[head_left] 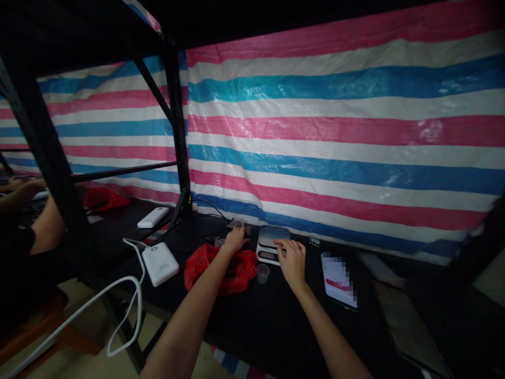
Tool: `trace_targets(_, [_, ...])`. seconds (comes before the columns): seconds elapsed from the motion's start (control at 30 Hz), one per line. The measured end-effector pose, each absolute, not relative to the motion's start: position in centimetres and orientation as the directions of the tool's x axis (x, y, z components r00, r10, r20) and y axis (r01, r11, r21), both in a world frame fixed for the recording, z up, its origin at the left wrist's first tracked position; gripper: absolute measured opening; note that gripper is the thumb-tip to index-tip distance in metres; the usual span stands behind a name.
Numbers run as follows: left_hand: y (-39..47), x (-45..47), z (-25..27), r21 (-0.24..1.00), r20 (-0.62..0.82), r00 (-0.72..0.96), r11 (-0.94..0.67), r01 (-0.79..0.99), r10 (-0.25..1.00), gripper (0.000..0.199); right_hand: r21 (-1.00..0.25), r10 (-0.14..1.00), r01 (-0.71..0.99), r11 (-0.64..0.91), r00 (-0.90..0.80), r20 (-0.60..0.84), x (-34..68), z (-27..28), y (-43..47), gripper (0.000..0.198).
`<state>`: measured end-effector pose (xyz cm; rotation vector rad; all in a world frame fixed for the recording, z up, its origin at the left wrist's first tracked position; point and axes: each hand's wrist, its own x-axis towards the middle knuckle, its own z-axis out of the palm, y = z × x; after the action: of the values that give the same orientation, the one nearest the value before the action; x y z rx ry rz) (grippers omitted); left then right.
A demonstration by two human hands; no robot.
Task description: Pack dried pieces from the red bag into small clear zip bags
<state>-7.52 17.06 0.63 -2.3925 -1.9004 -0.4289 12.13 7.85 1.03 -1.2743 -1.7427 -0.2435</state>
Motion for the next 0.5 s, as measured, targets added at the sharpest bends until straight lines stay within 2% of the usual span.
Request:
trace_targets(0.17, [17.11,-7.64,0.35,0.035,0.240,0.266,-0.282,0.959,0.934,0.028,-0.354,0.651,0.811,0.466,-0.043,0.758,11.95,1.35,7.65,0.022])
trace_targets(0.3, [17.48,-7.78,0.78,-0.009,0.235,0.294,-0.300,0.954,0.927,0.032,-0.335,0.653,0.800,0.498,-0.092,0.752,11.77,1.39,7.41,0.022])
trace_targets(0.4, [17.83,-7.84,0.74,-0.021,0.225,0.297,-0.300,0.954,0.928,0.045,-0.326,0.653,0.800,0.503,-0.105,0.750,11.88,1.42,7.41,0.022])
trace_targets(0.5, [17.90,-7.73,0.83,-0.024,0.205,0.325,-0.328,0.945,0.923,0.029,-0.326,0.651,0.798,0.507,-0.107,0.751,12.03,1.46,7.50,0.023])
